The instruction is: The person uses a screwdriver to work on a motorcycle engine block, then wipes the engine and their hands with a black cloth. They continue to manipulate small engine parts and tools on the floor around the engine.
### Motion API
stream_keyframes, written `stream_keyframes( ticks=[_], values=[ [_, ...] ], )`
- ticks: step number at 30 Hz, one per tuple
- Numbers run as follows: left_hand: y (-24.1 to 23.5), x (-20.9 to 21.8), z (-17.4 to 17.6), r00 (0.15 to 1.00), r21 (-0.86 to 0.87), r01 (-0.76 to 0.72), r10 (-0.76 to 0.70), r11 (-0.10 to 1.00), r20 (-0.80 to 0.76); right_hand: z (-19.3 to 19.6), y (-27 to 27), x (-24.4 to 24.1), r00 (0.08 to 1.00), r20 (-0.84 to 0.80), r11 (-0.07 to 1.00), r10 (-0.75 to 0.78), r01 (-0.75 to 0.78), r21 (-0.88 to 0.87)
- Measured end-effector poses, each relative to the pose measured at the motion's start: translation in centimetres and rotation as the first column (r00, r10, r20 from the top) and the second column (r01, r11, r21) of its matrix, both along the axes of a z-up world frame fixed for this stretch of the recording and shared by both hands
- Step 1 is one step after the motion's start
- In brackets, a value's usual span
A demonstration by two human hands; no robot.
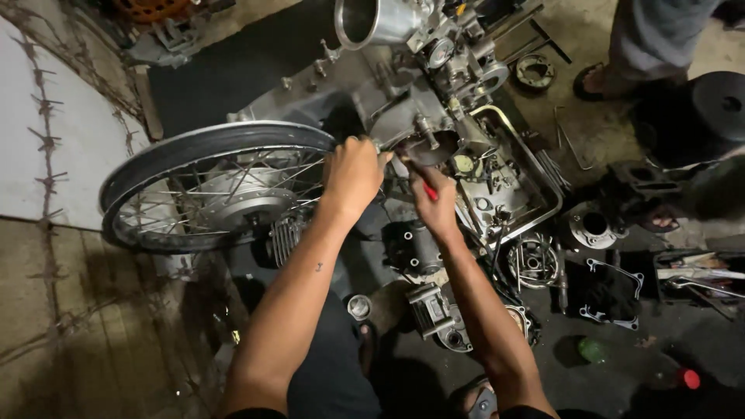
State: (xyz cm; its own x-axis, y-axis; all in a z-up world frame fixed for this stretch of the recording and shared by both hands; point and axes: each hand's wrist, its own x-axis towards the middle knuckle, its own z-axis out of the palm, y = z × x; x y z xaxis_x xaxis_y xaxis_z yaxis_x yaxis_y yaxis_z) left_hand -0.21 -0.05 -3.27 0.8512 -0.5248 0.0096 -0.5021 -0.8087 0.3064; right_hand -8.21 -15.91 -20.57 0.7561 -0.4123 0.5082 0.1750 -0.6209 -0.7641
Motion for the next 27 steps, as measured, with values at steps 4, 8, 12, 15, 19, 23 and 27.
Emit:
stream_keyframes(
  ticks=[4,8,12,15,19,23,27],
  values=[
    [0.1,-0.3,0.5,0.999,-0.011,-0.020,0.020,1.000,-0.032,-2.8,-1.8,0.2,0.995,0.067,0.941,0.069,-0.088,0.325],
    [0.4,-0.2,0.7,0.997,-0.029,-0.006,0.003,1.000,-0.075,-4.7,-3.4,-1.0,0.994,-0.113,0.960,-0.003,0.034,0.277],
    [0.3,-0.2,0.8,0.998,0.000,0.009,-0.009,1.000,-0.056,-0.1,-2.4,-0.9,0.994,-0.088,0.998,-0.057,0.057,-0.008],
    [0.3,-0.1,1.1,0.997,-0.010,0.018,-0.019,1.000,-0.073,-0.2,-1.3,-0.7,0.978,-0.178,0.967,-0.110,0.063,-0.247],
    [0.3,0.0,1.5,0.996,-0.029,0.016,-0.018,0.999,-0.087,-1.3,-2.3,-0.6,0.995,-0.063,0.922,0.082,-0.052,0.383],
    [0.2,0.0,1.5,0.993,0.001,-0.008,0.008,1.000,-0.119,-4.3,-3.6,-0.5,0.993,-0.069,0.896,0.094,-0.054,0.441],
    [0.4,0.2,0.8,0.997,-0.045,-0.021,0.017,0.999,-0.079,-0.2,-2.7,-0.5,0.989,-0.142,0.906,-0.038,0.094,0.413]
  ],
)
